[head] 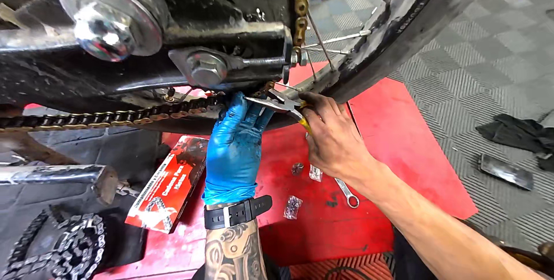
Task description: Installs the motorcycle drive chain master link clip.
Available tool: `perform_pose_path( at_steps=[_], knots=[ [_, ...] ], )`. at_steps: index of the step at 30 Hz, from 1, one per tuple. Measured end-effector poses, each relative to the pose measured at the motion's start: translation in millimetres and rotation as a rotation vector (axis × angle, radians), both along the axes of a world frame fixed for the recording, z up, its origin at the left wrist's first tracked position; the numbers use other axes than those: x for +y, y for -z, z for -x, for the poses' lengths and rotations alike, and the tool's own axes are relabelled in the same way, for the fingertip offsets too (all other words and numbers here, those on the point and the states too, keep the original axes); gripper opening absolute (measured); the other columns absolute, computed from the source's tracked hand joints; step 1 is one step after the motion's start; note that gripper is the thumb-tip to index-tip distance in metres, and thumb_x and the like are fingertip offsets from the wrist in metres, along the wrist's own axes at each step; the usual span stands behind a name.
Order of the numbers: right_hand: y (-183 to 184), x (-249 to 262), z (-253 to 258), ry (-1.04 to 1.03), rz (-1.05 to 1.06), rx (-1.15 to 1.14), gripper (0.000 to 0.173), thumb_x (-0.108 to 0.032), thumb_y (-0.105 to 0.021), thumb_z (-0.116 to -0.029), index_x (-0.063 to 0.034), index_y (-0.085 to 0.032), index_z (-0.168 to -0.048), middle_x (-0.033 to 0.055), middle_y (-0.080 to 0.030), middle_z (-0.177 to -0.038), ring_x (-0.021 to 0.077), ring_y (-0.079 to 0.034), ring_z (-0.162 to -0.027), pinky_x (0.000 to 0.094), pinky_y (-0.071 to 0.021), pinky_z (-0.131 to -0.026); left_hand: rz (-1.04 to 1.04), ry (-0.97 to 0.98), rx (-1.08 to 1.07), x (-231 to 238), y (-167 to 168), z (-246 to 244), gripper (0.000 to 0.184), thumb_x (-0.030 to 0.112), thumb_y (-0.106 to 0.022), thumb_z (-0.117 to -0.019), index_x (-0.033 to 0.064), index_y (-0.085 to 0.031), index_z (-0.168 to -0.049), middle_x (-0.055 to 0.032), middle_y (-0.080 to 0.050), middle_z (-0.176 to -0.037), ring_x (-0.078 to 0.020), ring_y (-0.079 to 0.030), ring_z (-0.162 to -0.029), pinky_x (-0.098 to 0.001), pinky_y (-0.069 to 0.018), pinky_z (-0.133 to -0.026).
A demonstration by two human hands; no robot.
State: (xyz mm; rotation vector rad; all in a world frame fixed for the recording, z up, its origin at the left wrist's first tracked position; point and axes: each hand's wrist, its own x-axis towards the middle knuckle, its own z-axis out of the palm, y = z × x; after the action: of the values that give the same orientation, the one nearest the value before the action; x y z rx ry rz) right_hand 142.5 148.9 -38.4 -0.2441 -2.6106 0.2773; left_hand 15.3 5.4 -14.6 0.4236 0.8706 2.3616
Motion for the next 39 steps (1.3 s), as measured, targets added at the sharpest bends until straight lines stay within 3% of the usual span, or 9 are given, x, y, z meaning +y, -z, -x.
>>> perform_pose_path(
  at_steps=[5,11,14,21,25,28,31,34,39],
  knots=[
    [2,-3,1,0.025,0.025,-0.015,0.034,-0.009,-0.061,-0.0828,-0.0041,-0.066,-0.116,0.0171,-0.055,-0.144,0.0357,-0.054,-0.133,0.0539,-0.0443,-0.107,-0.013,0.019,-0.015,1,1,-1,0.035,0.021,-0.039,-0.1114,0.0035,-0.05,-0.139,-0.0165,-0.062,-0.136,-0.0309,-0.06,-0.13,-0.0485,-0.0462,-0.114],
    [2,-8,2,0.06,0.004,-0.024,0.034,-0.007,-0.063,-0.0802,-0.0047,-0.065,-0.114,0.0184,-0.059,-0.137,0.0373,-0.055,-0.129,0.0577,-0.0436,-0.107,0.027,-0.005,-0.007,3,1,-4,0.036,0.026,-0.037,-0.1121,0.0054,-0.051,-0.139,-0.0128,-0.063,-0.135,-0.0279,-0.059,-0.13,-0.0467,-0.0462,-0.114],
    [3,-12,3,0.045,0.035,-0.04,0.035,-0.009,-0.064,-0.0788,-0.0043,-0.064,-0.113,0.0191,-0.059,-0.133,0.0368,-0.056,-0.128,0.0543,-0.0447,-0.107,0.03,-0.006,-0.014,3,1,-4,0.036,0.027,-0.037,-0.1117,0.0082,-0.05,-0.14,-0.0098,-0.063,-0.136,-0.0254,-0.059,-0.131,-0.0455,-0.0461,-0.114],
    [6,-13,5,0.014,0.061,0.014,0.027,-0.011,-0.059,-0.0849,-0.0027,-0.062,-0.111,0.0195,-0.06,-0.125,0.0351,-0.059,-0.12,0.0447,-0.0537,-0.093,0.052,-0.03,-0.027,3,-2,-6,0.037,0.024,-0.037,-0.1114,0.0052,-0.05,-0.141,-0.0127,-0.063,-0.135,-0.0273,-0.06,-0.128,-0.0468,-0.0476,-0.112],
    [10,-8,4,-0.009,0.104,0.081,0.034,-0.015,-0.064,-0.0776,-0.0031,-0.062,-0.109,0.0178,-0.062,-0.115,0.0338,-0.062,-0.109,0.0436,-0.0554,-0.084,0.057,-0.053,-0.017,5,-3,-7,0.036,0.022,-0.038,-0.1113,0.0041,-0.051,-0.139,-0.0137,-0.064,-0.133,-0.0271,-0.062,-0.126,-0.0465,-0.0491,-0.111],
    [9,-7,4,0.002,0.186,0.148,0.049,-0.012,-0.072,-0.0701,-0.0024,-0.055,-0.115,0.0128,-0.064,-0.105,0.0284,-0.065,-0.098,0.0423,-0.0578,-0.078,0.041,-0.056,-0.012,5,-2,-7,0.035,0.021,-0.04,-0.1107,0.003,-0.051,-0.138,-0.0151,-0.064,-0.131,-0.0283,-0.063,-0.124,-0.0469,-0.05,-0.11],
    [5,-6,5,0.048,0.212,0.111,0.072,-0.012,-0.072,-0.0737,-0.0023,-0.047,-0.141,0.0118,-0.067,-0.116,0.0255,-0.066,-0.106,0.0411,-0.0586,-0.088,0.03,-0.06,-0.006,5,-2,-7,0.035,0.02,-0.04,-0.1105,0.0003,-0.05,-0.138,-0.0175,-0.064,-0.13,-0.0299,-0.063,-0.122,-0.0479,-0.05,-0.11],
    [6,-8,8,0.1,0.139,0.053,0.053,-0.014,-0.071,-0.0794,-0.0047,-0.061,-0.13,0.0151,-0.067,-0.113,0.0317,-0.066,-0.106,0.0444,-0.0576,-0.086,0.037,-0.072,0.001,6,-2,-8,0.034,0.019,-0.041,-0.1104,-0.0001,-0.051,-0.137,-0.0172,-0.064,-0.129,-0.0297,-0.064,-0.122,-0.0477,-0.0508,-0.109],
    [14,-11,14,0.113,0.136,0.091,0.044,-0.009,-0.072,-0.0788,-0.0049,-0.063,-0.122,0.0164,-0.067,-0.108,0.0327,-0.068,-0.101,0.045,-0.0587,-0.082,0.046,-0.081,0.008,7,0,-8,0.033,0.019,-0.04,-0.1103,0.0007,-0.051,-0.136,-0.0164,-0.064,-0.128,-0.029,-0.064,-0.121,-0.0476,-0.0502,-0.109]
  ],
)
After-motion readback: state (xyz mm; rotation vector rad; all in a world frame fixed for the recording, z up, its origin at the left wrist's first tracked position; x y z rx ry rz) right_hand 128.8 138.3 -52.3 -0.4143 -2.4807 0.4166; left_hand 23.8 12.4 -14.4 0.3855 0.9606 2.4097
